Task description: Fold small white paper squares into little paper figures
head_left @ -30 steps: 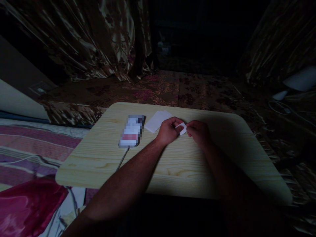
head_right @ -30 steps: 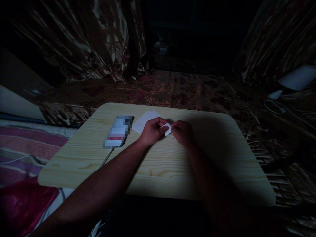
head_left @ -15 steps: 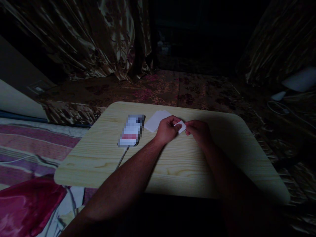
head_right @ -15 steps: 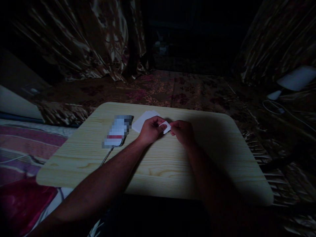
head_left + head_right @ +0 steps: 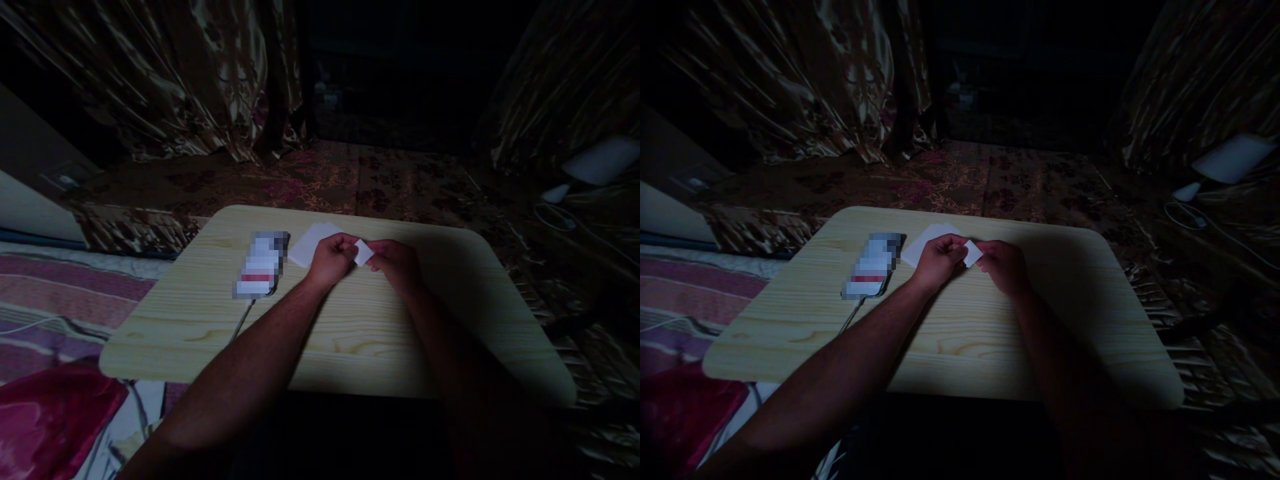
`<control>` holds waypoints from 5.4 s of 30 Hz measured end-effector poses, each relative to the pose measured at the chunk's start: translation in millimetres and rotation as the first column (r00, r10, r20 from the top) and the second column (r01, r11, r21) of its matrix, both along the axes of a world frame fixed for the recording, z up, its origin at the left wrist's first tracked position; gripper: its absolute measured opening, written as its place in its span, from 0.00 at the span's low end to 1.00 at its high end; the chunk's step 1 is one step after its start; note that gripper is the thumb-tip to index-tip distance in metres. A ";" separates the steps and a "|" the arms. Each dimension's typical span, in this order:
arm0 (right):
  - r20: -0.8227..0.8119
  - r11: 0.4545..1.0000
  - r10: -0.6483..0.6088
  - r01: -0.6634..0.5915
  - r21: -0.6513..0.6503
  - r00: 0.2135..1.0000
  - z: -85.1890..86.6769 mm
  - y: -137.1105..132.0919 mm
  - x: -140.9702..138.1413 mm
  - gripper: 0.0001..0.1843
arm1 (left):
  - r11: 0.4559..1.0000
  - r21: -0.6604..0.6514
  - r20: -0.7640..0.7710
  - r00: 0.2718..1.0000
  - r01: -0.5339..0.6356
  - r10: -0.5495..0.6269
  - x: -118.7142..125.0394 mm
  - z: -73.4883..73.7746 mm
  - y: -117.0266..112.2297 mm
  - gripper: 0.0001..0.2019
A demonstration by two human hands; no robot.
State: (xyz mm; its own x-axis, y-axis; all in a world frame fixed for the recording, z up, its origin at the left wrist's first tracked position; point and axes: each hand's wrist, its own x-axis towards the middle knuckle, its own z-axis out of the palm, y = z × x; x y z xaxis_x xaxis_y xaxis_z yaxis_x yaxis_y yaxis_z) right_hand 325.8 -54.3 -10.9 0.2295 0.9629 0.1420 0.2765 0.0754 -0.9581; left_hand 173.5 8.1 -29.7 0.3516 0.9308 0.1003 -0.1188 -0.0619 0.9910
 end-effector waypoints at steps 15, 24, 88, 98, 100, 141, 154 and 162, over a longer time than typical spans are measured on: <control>-0.085 0.997 -0.044 0.049 0.059 0.995 -4.5 2.7 4.4 0.13 | 0.999 0.019 0.030 0.998 0.046 -0.047 2.0 1.3 -3.1 0.13; -0.039 0.989 -0.119 0.122 0.083 0.992 -8.1 4.4 -1.0 0.14 | 0.999 -0.037 0.055 0.998 -0.003 0.005 3.9 0.5 -3.4 0.12; -0.218 0.991 0.137 -0.136 0.019 0.966 -1.2 1.6 7.9 0.22 | 0.999 0.028 0.090 0.996 -0.031 0.029 0.8 9.9 -5.3 0.12; 0.018 1.000 0.015 -0.015 0.015 1.000 -4.0 2.7 9.1 0.13 | 0.993 0.120 0.009 1.000 0.012 -0.013 3.6 7.2 -8.0 0.13; 0.042 0.999 0.025 -0.026 0.023 0.999 -3.9 2.4 8.6 0.12 | 0.990 0.139 -0.011 1.000 0.016 -0.015 4.2 8.9 -9.5 0.11; 0.246 0.980 -0.138 0.096 0.175 0.959 -5.4 0.2 4.9 0.08 | 0.996 0.084 -0.015 1.000 0.023 -0.022 5.9 4.2 -10.3 0.13; 0.174 0.983 -0.117 0.089 0.159 0.978 -3.6 2.0 8.8 0.08 | 0.996 0.086 -0.098 0.995 0.029 -0.021 0.5 4.5 -6.0 0.13; 0.235 0.988 -0.077 0.043 0.150 0.969 -3.9 -0.1 7.5 0.07 | 0.989 0.142 -0.113 0.993 0.029 -0.013 0.7 8.7 -7.4 0.13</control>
State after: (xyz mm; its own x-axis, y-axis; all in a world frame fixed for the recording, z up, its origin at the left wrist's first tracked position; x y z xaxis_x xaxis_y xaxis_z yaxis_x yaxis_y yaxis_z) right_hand 333.4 -54.3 -14.8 0.2287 0.9142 0.3346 0.5048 0.1825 -0.8437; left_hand 174.2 0.7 -21.0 0.3874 0.9020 0.1908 -0.0107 -0.2026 0.9792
